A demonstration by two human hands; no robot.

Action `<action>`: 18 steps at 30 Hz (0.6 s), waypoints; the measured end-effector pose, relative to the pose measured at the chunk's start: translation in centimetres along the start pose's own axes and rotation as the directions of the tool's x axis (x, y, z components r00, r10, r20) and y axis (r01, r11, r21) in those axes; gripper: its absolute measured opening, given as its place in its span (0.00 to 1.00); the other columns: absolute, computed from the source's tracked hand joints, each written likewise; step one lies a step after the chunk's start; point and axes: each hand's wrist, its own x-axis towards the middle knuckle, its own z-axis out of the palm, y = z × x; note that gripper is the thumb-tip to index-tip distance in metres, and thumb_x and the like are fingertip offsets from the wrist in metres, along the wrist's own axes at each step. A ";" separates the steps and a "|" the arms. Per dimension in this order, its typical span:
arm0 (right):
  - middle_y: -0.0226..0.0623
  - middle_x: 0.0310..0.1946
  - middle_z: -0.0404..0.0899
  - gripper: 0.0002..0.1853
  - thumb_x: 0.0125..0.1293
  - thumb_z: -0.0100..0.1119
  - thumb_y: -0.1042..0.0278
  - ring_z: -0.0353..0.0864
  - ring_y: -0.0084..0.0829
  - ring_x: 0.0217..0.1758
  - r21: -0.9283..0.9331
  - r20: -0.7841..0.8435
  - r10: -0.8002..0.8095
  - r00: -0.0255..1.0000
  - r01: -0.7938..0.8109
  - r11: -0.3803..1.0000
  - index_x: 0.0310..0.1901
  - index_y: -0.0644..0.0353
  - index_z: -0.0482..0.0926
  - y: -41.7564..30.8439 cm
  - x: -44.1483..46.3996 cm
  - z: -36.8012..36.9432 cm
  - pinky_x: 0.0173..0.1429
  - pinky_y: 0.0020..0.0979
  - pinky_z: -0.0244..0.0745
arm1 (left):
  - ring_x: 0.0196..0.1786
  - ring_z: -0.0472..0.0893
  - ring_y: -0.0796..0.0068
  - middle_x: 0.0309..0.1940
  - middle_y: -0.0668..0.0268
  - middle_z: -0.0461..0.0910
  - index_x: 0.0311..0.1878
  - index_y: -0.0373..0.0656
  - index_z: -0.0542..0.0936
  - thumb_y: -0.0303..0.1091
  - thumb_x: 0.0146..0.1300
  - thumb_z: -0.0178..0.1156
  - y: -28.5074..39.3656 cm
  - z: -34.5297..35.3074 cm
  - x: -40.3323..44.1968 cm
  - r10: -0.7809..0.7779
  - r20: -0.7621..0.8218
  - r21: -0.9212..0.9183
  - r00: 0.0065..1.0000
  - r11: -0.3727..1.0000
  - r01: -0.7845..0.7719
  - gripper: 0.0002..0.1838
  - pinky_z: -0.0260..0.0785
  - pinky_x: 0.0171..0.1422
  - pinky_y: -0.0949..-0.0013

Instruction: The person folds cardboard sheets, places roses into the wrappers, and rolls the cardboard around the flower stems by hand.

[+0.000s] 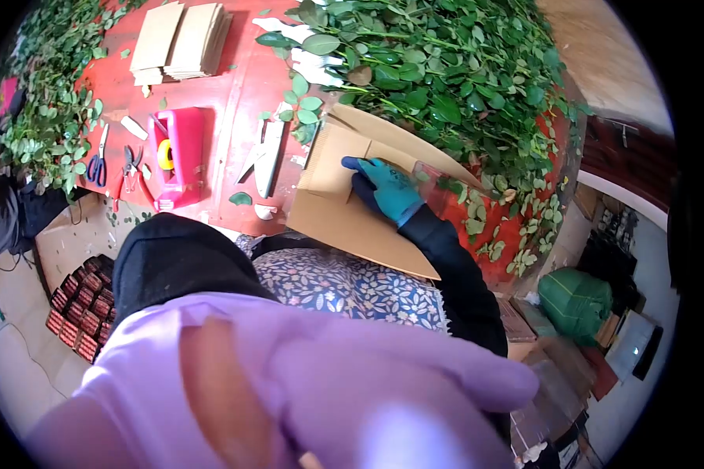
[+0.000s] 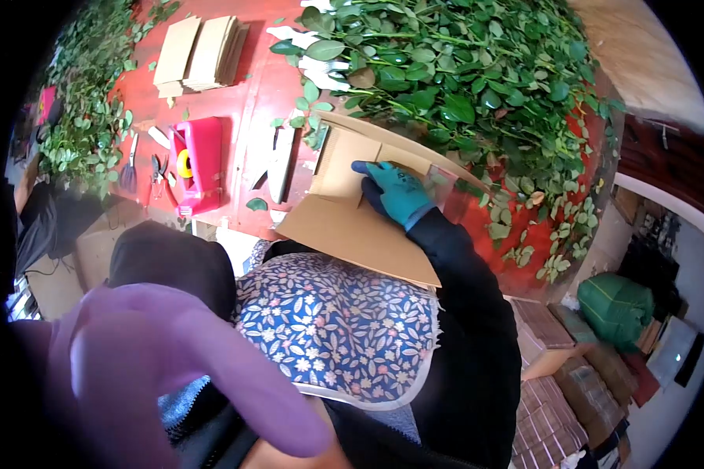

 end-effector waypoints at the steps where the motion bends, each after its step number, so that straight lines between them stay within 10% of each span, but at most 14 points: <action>1: 0.46 0.48 0.80 0.18 0.71 0.50 0.63 0.80 0.49 0.51 0.008 -0.001 -0.001 1.000 0.001 1.000 0.60 0.50 0.77 0.0 0.0 0.0 0.55 0.45 0.74 | 0.38 0.83 0.62 0.41 0.56 0.84 0.40 0.38 0.82 0.36 0.66 0.59 0.0 -0.1 -0.2 0.007 0.007 -0.001 1.000 1.000 -0.007 0.10 0.74 0.43 0.59; 18: 0.45 0.50 0.80 0.18 0.72 0.50 0.60 0.80 0.49 0.51 -0.050 0.040 0.044 0.998 -0.042 0.998 0.61 0.47 0.76 0.5 0.0 0.2 0.53 0.46 0.75 | 0.34 0.83 0.67 0.37 0.58 0.84 0.39 0.36 0.81 0.31 0.66 0.56 2.2 -2.7 1.3 -0.135 0.071 0.060 0.988 0.990 0.131 0.08 0.74 0.38 0.64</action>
